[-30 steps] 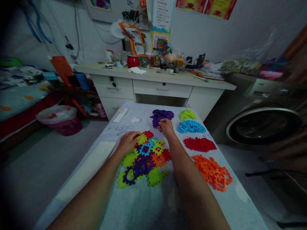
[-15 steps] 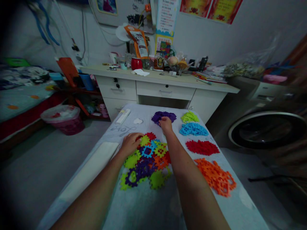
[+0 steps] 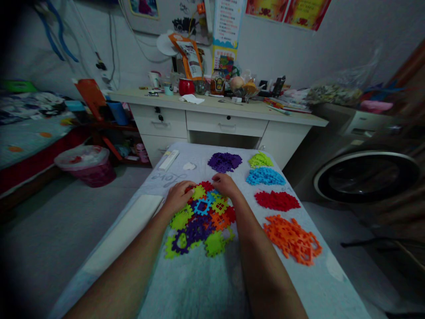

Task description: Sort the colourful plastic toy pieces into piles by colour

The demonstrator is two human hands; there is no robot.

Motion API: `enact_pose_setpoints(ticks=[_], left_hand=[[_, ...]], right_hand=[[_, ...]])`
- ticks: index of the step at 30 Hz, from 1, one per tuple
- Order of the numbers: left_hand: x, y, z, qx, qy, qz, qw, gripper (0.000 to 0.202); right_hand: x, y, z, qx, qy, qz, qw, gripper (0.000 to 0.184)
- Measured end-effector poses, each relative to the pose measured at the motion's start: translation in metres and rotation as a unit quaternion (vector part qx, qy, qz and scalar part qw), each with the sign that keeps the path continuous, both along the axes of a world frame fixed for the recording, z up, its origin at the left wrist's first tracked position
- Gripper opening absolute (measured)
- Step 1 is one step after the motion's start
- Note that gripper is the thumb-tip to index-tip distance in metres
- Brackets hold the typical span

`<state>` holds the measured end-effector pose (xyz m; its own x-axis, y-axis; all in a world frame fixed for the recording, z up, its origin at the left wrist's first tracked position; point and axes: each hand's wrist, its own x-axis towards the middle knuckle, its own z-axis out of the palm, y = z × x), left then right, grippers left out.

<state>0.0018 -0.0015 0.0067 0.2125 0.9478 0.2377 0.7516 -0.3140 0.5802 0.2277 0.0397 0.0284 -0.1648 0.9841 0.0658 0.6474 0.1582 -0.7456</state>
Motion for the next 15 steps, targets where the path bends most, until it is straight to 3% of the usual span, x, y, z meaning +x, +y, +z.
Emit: enact_pose_setpoints(ticks=[5,8,11,15], left_hand=[[0.000,-0.003,0.004,-0.011,-0.002,0.004,1.000,0.029],[0.000,-0.004,0.005,-0.011,0.003,0.009,1.000,0.030],[0.000,-0.003,0.003,-0.005,0.007,0.003,1.000,0.031],[0.000,-0.001,0.000,-0.001,0.009,0.005,1.000,0.031]], right_hand=[[-0.013,0.001,-0.010,0.061,-0.125,0.048,0.989,0.033],[-0.015,0.002,-0.011,0.058,-0.153,0.082,0.983,0.037],[-0.012,0.003,-0.010,0.030,-0.136,0.101,0.985,0.030],[-0.006,0.004,-0.011,-0.001,-0.052,0.056,0.997,0.026]])
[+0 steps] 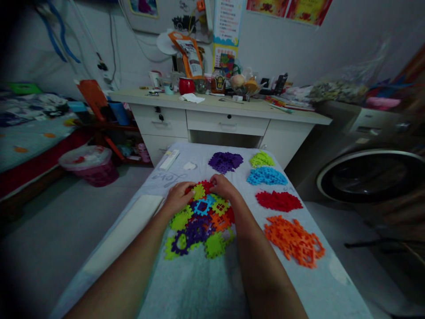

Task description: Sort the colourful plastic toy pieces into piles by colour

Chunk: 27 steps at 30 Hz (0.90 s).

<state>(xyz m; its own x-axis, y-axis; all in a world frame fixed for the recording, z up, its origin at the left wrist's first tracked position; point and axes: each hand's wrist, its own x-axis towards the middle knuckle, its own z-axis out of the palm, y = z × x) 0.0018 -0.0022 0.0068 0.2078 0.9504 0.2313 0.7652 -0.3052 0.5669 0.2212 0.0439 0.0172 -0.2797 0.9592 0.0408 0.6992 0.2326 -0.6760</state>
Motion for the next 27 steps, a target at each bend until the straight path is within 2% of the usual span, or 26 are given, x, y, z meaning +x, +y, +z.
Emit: enact_pose_setpoints(ticks=[6,10,15,20,23,27], left_hand=[[-0.001,0.000,-0.001,-0.001,0.000,-0.005,1.000,0.031],[-0.001,0.000,-0.002,-0.006,0.003,-0.008,1.000,0.034],[0.000,-0.001,-0.001,-0.025,0.017,-0.003,1.000,0.055],[0.000,-0.003,0.001,-0.036,0.053,-0.030,0.997,0.040],[0.000,-0.003,0.001,-0.037,0.058,-0.032,0.997,0.037],[0.001,-0.003,0.002,-0.030,0.051,-0.028,0.998,0.035]], right_hand=[[0.009,-0.005,0.004,-0.088,0.144,-0.038,0.985,0.024],[0.007,-0.008,0.012,-0.080,0.180,-0.050,0.979,0.017],[0.003,-0.010,0.025,0.032,0.076,-0.089,0.993,0.019],[0.009,-0.021,0.045,0.126,-0.006,-0.103,0.987,0.019],[0.025,-0.035,0.055,0.156,-0.063,-0.113,0.979,0.018],[0.068,-0.060,0.067,0.153,-0.114,-0.138,0.972,0.018]])
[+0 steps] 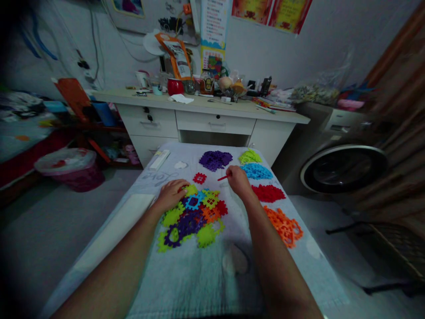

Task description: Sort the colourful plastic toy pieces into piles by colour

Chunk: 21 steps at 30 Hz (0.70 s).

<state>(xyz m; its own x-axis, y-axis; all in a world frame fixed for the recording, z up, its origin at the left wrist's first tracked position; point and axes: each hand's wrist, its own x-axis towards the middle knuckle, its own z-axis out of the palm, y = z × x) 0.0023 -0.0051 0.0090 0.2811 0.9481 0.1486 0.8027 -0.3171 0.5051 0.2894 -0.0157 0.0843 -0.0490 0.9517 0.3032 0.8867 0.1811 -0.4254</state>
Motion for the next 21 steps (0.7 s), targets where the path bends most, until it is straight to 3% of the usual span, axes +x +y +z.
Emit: enact_pose_setpoints(ticks=[5,8,15,21], left_hand=[[0.000,0.000,0.000,0.009,-0.006,0.003,1.000,0.033],[0.001,0.000,0.000,0.008,-0.001,0.007,1.000,0.033],[0.001,-0.001,0.003,0.002,0.001,0.005,1.000,0.033],[0.001,-0.001,0.003,0.002,0.001,0.009,1.000,0.032]], right_hand=[[0.063,-0.031,0.004,-0.009,-0.036,-0.056,0.998,0.019],[0.081,-0.043,-0.004,-0.022,-0.055,-0.058,0.997,0.020],[0.083,-0.055,-0.016,-0.076,-0.128,-0.017,0.989,0.020],[0.070,-0.052,-0.011,-0.075,-0.198,-0.058,0.976,0.019]])
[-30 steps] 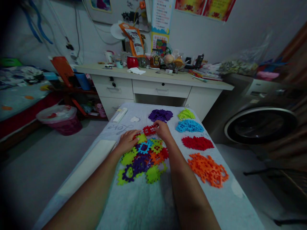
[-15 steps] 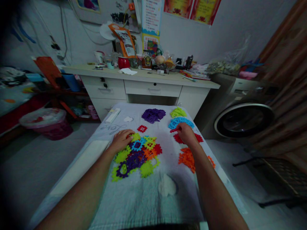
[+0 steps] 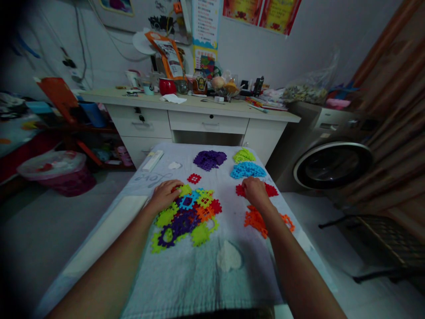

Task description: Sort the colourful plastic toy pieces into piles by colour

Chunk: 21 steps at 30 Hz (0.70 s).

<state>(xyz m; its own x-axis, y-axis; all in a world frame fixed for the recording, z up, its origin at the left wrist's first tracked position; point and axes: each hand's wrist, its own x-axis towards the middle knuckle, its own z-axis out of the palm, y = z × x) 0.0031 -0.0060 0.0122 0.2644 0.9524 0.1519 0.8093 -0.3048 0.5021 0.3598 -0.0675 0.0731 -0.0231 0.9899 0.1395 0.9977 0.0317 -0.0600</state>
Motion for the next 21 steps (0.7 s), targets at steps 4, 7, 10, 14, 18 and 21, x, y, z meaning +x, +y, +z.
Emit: enact_pose_setpoints(ticks=[4,7,10,14,18,21], left_hand=[[0.000,0.001,-0.001,0.002,0.001,-0.002,1.000,0.032],[-0.001,0.002,-0.002,0.008,-0.003,-0.007,1.000,0.032],[-0.001,0.002,-0.002,0.009,-0.005,-0.007,1.000,0.032],[0.000,0.003,-0.002,0.005,-0.013,0.005,1.000,0.034],[-0.001,0.004,-0.005,0.010,-0.023,0.011,1.000,0.036],[-0.001,0.005,-0.007,0.011,-0.026,0.014,1.000,0.035]], right_hand=[[-0.040,0.017,-0.004,-0.002,0.046,0.042,0.998,0.021],[-0.082,0.039,-0.011,-0.034,0.077,0.089,0.992,0.021],[-0.121,0.064,-0.017,-0.048,0.086,0.104,0.990,0.028],[-0.156,0.091,-0.023,-0.059,0.081,0.097,0.990,0.035],[-0.170,0.103,-0.025,-0.089,0.040,0.098,0.990,0.038],[-0.172,0.104,-0.023,-0.098,0.016,0.108,0.989,0.033]])
